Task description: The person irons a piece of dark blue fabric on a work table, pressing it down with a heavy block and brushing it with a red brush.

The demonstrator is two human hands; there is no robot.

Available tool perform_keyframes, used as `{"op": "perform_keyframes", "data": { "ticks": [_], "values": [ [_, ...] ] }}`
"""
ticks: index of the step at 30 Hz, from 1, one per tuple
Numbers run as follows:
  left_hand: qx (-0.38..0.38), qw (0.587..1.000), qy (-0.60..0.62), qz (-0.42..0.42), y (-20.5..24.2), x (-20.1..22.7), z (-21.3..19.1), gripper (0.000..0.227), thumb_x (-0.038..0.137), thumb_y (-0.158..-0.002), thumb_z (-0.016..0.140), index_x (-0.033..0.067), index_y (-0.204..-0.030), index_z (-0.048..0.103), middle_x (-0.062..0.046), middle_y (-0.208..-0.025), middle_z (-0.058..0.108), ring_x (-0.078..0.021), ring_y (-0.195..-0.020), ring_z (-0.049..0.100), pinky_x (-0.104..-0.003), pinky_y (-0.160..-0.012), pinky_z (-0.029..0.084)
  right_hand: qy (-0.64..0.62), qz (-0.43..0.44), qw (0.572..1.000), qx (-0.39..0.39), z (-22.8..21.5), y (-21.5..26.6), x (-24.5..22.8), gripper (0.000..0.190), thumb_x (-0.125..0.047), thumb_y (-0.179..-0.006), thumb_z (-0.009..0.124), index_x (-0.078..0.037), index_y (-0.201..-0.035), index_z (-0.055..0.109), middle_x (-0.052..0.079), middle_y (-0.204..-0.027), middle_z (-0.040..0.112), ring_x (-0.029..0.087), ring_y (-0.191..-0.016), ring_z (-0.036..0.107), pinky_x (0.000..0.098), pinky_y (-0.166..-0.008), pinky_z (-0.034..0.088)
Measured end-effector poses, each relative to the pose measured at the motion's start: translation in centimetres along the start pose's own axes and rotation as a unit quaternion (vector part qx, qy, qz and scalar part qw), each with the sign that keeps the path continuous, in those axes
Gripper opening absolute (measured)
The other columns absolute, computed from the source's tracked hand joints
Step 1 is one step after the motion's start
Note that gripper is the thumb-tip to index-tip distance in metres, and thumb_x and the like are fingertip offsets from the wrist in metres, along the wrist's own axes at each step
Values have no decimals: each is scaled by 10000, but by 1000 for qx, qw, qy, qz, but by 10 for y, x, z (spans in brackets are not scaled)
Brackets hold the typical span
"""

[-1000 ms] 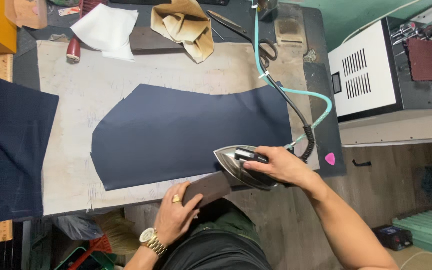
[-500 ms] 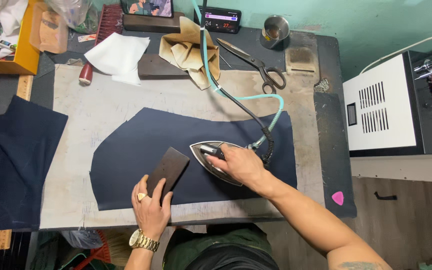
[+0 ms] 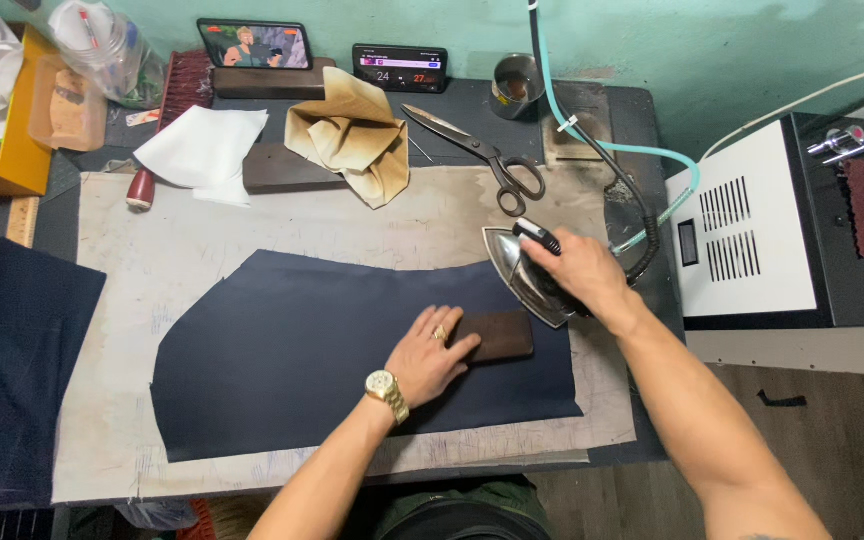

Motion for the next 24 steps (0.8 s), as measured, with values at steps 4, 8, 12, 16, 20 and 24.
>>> {"op": "perform_keyframes", "data": {
  "ticks": [4,8,12,16,20,24],
  "values": [
    [-1,995,-38,-95,-17,-50,-13,569,349,-790,836,251,-1310,626,-207,-1403,538,-382,-1332,527,-553,-1157,373,-28,30,998,53,-9,-8,48,642,-703,-960,594,-74,-984,723,214,-824,735,429,-903,738,496,-750,561],
    [57,970,-98,-217,27,-108,-48,465,348,-838,797,269,-1278,670,-228,-1326,585,-411,-1260,577,-552,-1113,399,-44,47,996,57,-14,6,64,599,-706,-949,652,-126,-1071,741,190,-854,732,404,-952,726,495,-757,556],
    [167,928,-110,-316,95,-122,-87,491,314,-893,797,183,-1345,657,-249,-1382,522,-425,-1276,540,-541,-1093,388,-68,-20,997,22,-26,47,2,530,-610,-931,677,-108,-1086,748,197,-906,755,408,-953,728,500,-763,566],
    [214,918,-92,-321,145,-88,-102,517,265,-885,826,130,-1356,661,-268,-1393,513,-444,-1266,533,-548,-1106,378,-2,-198,978,-60,19,67,-71,558,-595,-990,593,-64,-1095,730,215,-937,770,368,-888,767,436,-744,634],
    [211,912,-108,-334,182,-64,-101,489,277,-897,805,123,-1341,670,-257,-1393,514,-432,-1282,525,-545,-1122,367,66,-428,901,34,75,95,-141,572,-625,-978,569,-67,-860,614,206,-706,700,381,-721,747,475,-615,604],
    [213,906,-118,-345,222,-51,-96,483,280,-890,798,114,-1325,670,-252,-1395,508,-429,-1302,516,-551,-1129,358,90,-480,870,-70,120,119,-181,606,-729,-925,504,-135,-851,595,157,-670,682,396,-667,734,486,-622,592]
  ]
}}
Point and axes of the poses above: each hand's wrist, its own y-axis away from the middle knuckle, its own z-axis out of the palm, x = y × z, the point moved 7 cm from there along -y, towards the middle knuckle
